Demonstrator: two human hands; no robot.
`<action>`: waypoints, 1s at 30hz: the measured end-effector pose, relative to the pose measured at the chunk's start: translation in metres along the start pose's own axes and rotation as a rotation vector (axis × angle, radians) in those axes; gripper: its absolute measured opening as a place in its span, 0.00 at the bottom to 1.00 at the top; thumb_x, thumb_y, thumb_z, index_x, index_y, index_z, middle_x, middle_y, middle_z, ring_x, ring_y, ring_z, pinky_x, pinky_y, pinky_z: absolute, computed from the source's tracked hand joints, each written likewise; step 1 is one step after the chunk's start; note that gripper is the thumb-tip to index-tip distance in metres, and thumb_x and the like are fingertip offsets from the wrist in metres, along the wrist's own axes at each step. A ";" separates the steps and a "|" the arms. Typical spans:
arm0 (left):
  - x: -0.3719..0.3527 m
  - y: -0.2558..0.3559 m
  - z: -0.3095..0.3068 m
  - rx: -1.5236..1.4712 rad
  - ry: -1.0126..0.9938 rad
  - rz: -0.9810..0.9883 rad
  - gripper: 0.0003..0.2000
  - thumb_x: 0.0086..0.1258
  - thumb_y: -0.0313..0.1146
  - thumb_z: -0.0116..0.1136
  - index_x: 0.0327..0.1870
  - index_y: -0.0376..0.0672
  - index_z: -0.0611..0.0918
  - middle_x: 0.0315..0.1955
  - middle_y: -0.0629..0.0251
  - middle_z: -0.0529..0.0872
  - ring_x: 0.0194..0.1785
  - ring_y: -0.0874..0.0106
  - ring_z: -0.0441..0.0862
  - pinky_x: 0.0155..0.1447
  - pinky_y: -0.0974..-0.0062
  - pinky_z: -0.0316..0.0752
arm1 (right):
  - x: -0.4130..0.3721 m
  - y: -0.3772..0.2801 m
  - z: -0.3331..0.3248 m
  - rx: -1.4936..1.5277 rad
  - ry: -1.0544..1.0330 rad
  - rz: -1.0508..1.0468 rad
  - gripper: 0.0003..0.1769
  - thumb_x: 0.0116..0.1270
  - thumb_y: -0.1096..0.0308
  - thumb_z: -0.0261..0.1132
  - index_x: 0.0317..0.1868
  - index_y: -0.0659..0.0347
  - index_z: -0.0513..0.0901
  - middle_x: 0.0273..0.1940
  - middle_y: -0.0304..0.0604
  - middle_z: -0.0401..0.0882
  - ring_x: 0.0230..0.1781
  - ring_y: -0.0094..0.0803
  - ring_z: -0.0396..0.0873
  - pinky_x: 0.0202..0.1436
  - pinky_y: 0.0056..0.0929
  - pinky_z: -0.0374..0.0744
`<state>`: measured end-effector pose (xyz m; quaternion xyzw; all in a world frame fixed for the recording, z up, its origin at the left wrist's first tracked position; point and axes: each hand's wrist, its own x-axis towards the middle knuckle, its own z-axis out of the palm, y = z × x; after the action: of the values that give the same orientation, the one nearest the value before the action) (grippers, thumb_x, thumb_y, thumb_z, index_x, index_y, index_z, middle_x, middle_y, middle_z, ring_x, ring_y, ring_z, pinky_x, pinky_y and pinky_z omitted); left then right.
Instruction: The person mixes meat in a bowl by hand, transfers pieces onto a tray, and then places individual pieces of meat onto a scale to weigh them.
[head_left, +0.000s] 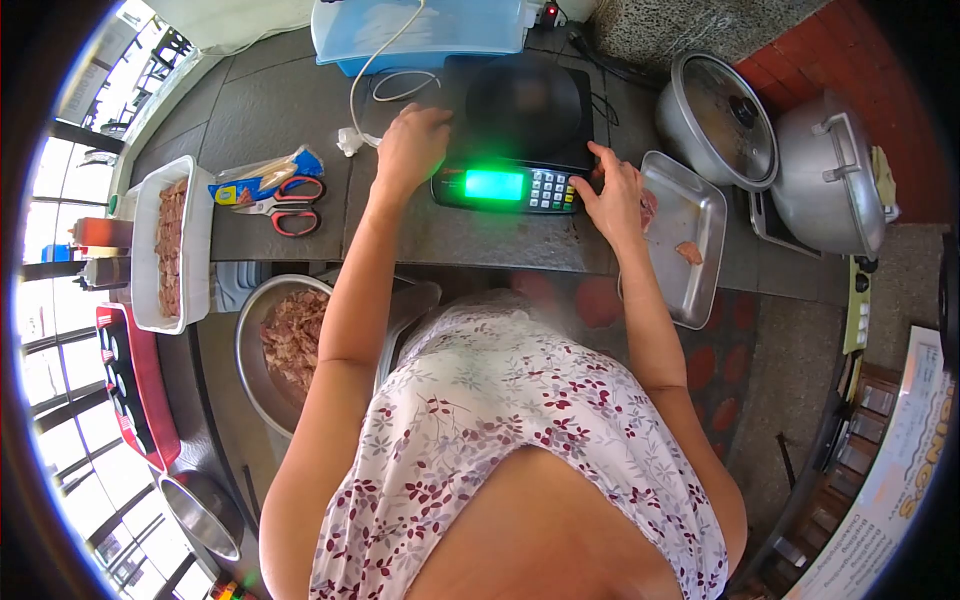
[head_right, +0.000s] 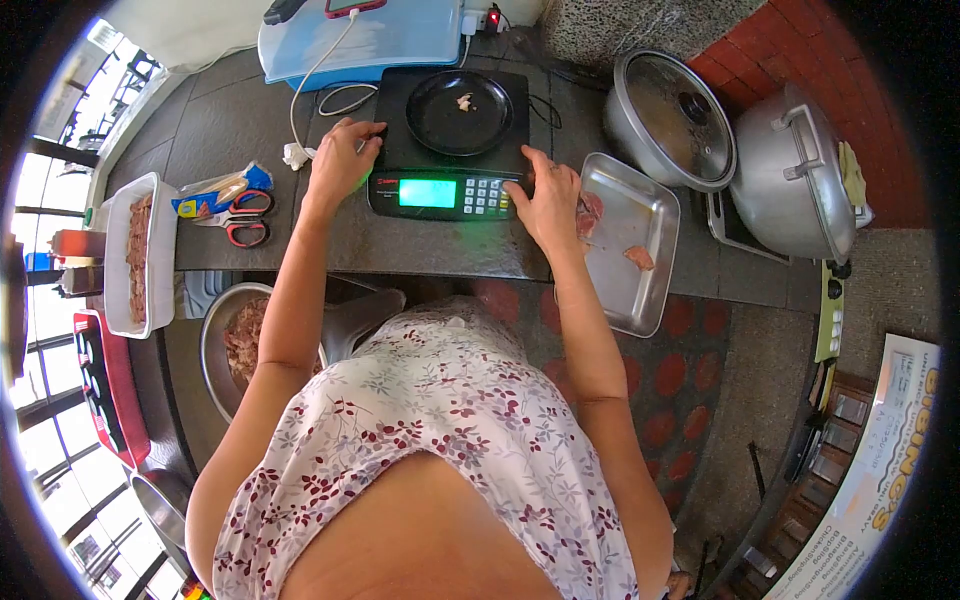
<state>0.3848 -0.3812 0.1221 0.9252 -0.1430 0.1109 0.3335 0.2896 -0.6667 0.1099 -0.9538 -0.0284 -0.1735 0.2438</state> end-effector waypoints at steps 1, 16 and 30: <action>0.000 0.001 -0.001 0.000 0.000 0.000 0.13 0.63 0.32 0.58 0.47 0.44 0.85 0.35 0.55 0.81 0.40 0.57 0.81 0.46 0.63 0.73 | 0.000 0.000 0.000 0.003 -0.008 0.000 0.31 0.53 0.65 0.73 0.59 0.55 0.74 0.36 0.42 0.79 0.41 0.39 0.73 0.60 0.42 0.63; -0.001 0.008 -0.008 0.006 -0.021 -0.004 0.13 0.63 0.32 0.57 0.47 0.43 0.85 0.40 0.52 0.83 0.46 0.55 0.81 0.52 0.63 0.74 | -0.001 0.003 -0.003 -0.006 -0.004 -0.028 0.30 0.54 0.62 0.72 0.58 0.56 0.75 0.35 0.43 0.80 0.40 0.41 0.74 0.59 0.42 0.65; 0.004 0.008 -0.008 0.012 -0.071 -0.033 0.15 0.61 0.34 0.51 0.45 0.46 0.86 0.45 0.57 0.83 0.50 0.54 0.79 0.54 0.59 0.74 | -0.002 -0.003 -0.003 -0.057 0.026 -0.030 0.28 0.53 0.64 0.72 0.56 0.56 0.77 0.32 0.41 0.77 0.39 0.41 0.73 0.60 0.43 0.64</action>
<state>0.3845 -0.3832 0.1339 0.9328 -0.1388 0.0731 0.3245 0.2869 -0.6650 0.1130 -0.9575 -0.0346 -0.1902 0.2140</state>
